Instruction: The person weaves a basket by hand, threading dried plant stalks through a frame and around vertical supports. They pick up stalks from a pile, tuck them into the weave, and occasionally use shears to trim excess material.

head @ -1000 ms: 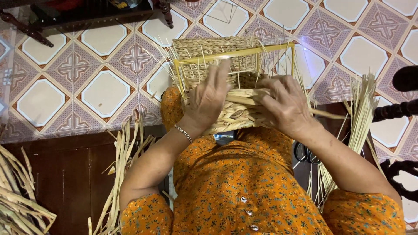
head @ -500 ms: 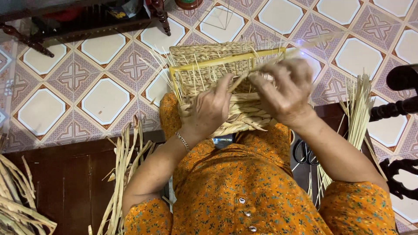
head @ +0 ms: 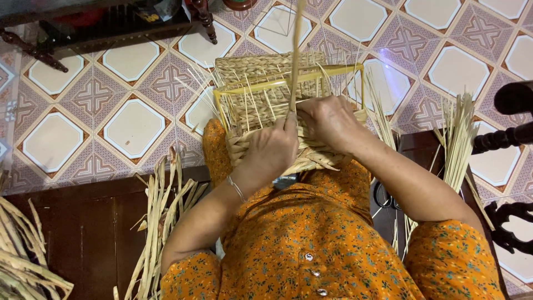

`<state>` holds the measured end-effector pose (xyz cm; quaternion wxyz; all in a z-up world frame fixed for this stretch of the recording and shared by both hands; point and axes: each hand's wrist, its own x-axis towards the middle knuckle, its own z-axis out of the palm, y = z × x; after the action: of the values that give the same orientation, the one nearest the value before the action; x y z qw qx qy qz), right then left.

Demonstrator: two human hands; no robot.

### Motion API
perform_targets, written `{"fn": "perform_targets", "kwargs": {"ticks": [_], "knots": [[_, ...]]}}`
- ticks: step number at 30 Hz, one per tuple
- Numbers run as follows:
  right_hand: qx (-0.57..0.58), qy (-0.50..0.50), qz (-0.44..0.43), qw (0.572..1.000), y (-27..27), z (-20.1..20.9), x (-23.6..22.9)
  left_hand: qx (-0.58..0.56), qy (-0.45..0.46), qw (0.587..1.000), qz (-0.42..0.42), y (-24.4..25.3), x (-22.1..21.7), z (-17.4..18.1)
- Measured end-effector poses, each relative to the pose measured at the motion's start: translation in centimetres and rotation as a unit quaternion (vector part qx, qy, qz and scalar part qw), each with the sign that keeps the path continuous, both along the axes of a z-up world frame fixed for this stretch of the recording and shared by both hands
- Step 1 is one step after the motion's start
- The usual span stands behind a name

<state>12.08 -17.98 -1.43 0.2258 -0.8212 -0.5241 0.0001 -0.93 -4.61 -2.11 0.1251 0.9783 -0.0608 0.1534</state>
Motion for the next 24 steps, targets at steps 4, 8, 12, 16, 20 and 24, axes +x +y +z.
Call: {"fn": "perform_targets", "kwargs": {"ticks": [4, 8, 12, 16, 20, 24], "knots": [[-0.070, -0.004, -0.026, 0.997, -0.1, -0.1, -0.2, -0.131, 0.174, 0.975, -0.029, 2.3, 1.6, 0.2], [-0.060, 0.036, -0.024, 0.997, -0.1, -1.6, 0.1, -0.190, 0.343, 0.920, -0.018, 2.9, 3.3, 1.8], [0.060, 0.093, -0.008, 0.994, -0.3, -0.8, -0.2, -0.183, 0.362, 0.914, -0.019, 2.6, 3.1, 2.7], [0.131, -0.007, -0.054, 0.990, -0.5, -1.8, -0.6, -0.198, 0.060, 0.978, -0.024, 1.6, 0.2, 1.0], [0.187, -0.072, -0.086, 0.976, -0.8, -4.8, -0.4, -0.215, -0.214, 0.949, -0.082, 1.7, -3.5, 3.5], [0.172, -0.060, -0.106, 0.977, -1.4, -5.2, -0.9, -0.191, -0.199, 0.961, 0.035, 6.2, -7.2, -3.5]]}}
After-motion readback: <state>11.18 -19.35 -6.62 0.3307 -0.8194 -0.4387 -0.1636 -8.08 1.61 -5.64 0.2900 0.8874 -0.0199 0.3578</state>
